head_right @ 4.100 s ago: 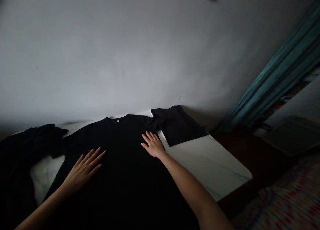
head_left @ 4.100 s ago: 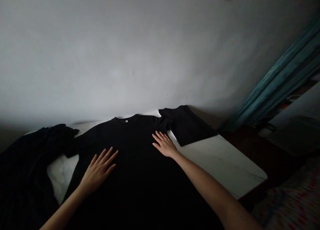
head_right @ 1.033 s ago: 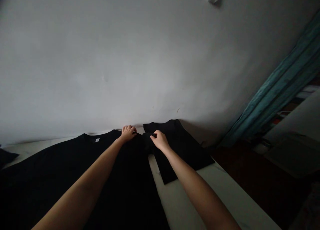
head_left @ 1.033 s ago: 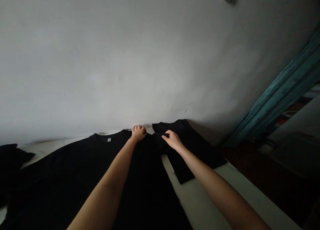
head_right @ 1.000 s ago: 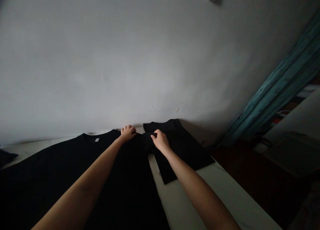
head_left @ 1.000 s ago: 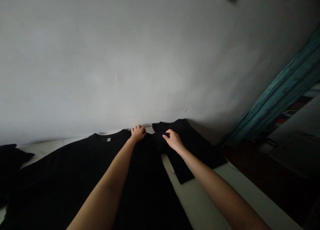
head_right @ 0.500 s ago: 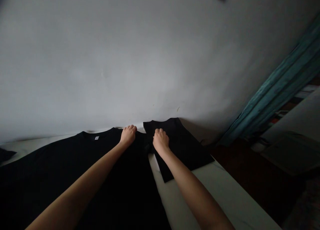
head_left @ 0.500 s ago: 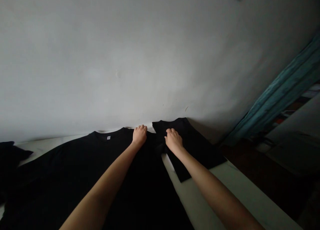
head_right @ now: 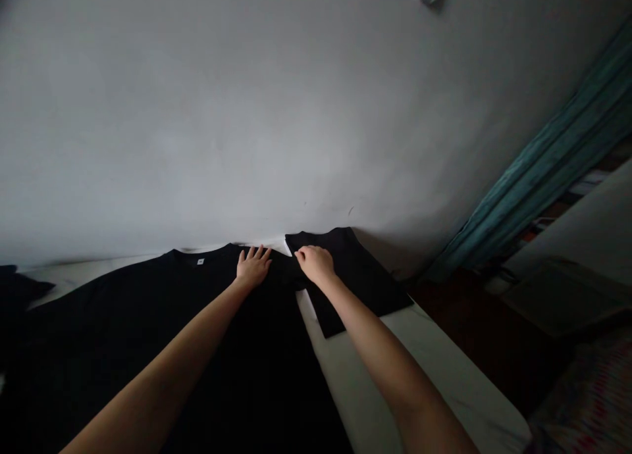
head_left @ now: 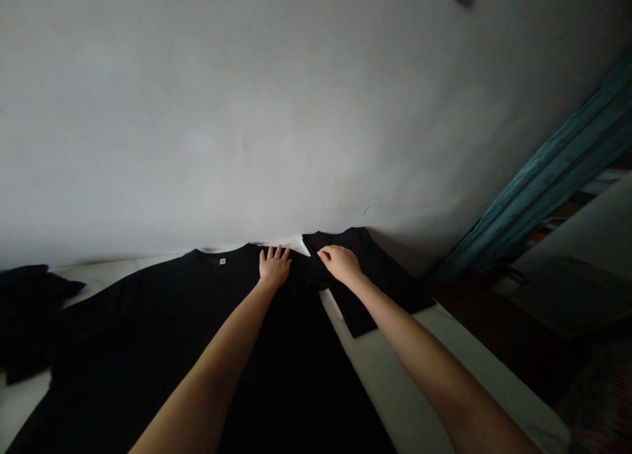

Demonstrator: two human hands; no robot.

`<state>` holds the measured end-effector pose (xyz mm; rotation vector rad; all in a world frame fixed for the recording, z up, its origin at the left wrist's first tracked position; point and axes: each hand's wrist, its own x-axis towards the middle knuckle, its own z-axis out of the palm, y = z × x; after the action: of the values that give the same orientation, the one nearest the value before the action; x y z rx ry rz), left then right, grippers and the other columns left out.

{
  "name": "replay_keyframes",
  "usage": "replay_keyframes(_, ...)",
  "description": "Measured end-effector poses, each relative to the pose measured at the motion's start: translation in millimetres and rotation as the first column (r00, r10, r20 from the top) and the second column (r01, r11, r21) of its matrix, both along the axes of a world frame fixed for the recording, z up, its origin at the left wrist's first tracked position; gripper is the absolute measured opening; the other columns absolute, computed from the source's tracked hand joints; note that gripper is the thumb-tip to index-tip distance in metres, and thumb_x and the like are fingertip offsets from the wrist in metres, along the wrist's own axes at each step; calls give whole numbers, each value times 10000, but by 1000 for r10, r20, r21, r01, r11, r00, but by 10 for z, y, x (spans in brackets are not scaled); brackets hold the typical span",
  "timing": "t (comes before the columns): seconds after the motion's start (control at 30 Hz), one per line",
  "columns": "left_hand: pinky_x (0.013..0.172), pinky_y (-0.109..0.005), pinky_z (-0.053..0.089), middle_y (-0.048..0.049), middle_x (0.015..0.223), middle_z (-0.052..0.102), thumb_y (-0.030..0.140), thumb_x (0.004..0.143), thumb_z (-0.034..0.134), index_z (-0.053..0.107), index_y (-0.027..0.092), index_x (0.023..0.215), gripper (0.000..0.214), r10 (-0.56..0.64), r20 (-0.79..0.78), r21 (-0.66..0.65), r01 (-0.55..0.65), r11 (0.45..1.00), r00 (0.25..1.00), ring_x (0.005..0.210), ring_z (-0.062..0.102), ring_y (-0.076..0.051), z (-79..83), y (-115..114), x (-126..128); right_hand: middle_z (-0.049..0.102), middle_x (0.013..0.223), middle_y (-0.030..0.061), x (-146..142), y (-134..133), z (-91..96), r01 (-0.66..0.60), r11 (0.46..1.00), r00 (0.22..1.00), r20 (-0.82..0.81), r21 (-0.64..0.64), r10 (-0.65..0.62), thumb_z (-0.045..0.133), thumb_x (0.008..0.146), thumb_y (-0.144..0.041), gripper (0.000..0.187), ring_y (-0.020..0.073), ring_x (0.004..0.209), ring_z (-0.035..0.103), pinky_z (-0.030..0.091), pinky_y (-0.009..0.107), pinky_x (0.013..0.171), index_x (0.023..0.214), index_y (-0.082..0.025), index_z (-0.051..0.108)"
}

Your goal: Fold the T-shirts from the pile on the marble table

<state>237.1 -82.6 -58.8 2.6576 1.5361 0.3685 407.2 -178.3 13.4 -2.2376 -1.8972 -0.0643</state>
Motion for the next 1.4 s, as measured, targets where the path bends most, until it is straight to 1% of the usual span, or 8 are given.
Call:
replay_keyframes(0.17,1131,-444,319,-119,1465,525,227,945,419,582,162,1319,413,-6,118,32,2,999,993,1323,476,-301,77,-476,-37,713,1103,50,284,-413,-100,42,999,986,-162,-19,-44,732,806,-359,318,191,1018,664,480,259,862,1103,-249,704)
replay_keyframes(0.33,960,-402,449,-128,1209,639,373,917,524,655,181,1099,296,-56,216,-8,59,998,975,1131,547,-289,145,-953,24,726,1096,171,415,-174,-270,342,936,895,-275,-85,-352,627,868,-519,465,275,1032,688,507,303,806,1106,-129,716)
replay_keyframes(0.47,920,-397,454,-120,1152,610,393,862,616,630,193,1063,284,-46,212,-9,49,999,976,1124,526,-291,223,-1050,150,765,858,93,432,102,-231,292,946,892,-315,-143,-323,734,797,-379,213,240,856,726,506,266,719,852,-176,767)
replay_keyframes(0.7,851,-352,478,-102,1062,651,189,865,513,595,194,1017,173,-88,263,-64,109,992,961,1004,598,-245,299,-1195,354,705,1160,97,264,278,-103,274,961,929,-272,46,-252,560,943,-249,198,208,1081,657,484,271,849,1111,-205,655)
replay_keyframes(0.93,922,-363,480,-90,1125,669,116,811,495,611,202,1106,329,-272,281,-108,312,944,920,1067,597,-238,145,-1332,346,686,1161,119,228,243,-190,298,954,937,-194,9,-291,596,911,-187,168,215,1034,671,497,286,838,1072,-187,644)
replay_keyframes(1.1,992,-331,466,-64,1148,676,82,840,429,626,220,1145,388,-284,392,8,305,952,875,1090,602,-193,203,-1038,154,718,1098,157,255,118,-227,386,922,895,-234,-25,-381,570,933,-388,273,258,1023,689,512,317,812,1048,-171,689)
replay_keyframes(1.23,1116,-406,370,-83,1406,575,162,914,425,560,224,1334,446,-113,235,45,106,993,965,1324,482,-240,140,-452,-17,760,834,141,244,104,-145,367,901,848,-316,-231,-426,609,881,-514,388,266,860,727,523,330,760,866,-148,738)
replay_keyframes(1.4,1186,-543,201,-69,1599,339,427,993,368,411,280,1492,522,-121,4,-30,121,992,993,1481,260,-317,-72,-42,-120,765,780,95,203,183,-101,368,902,793,-431,-225,-431,684,835,-435,287,203,696,726,508,261,641,787,-157,736)
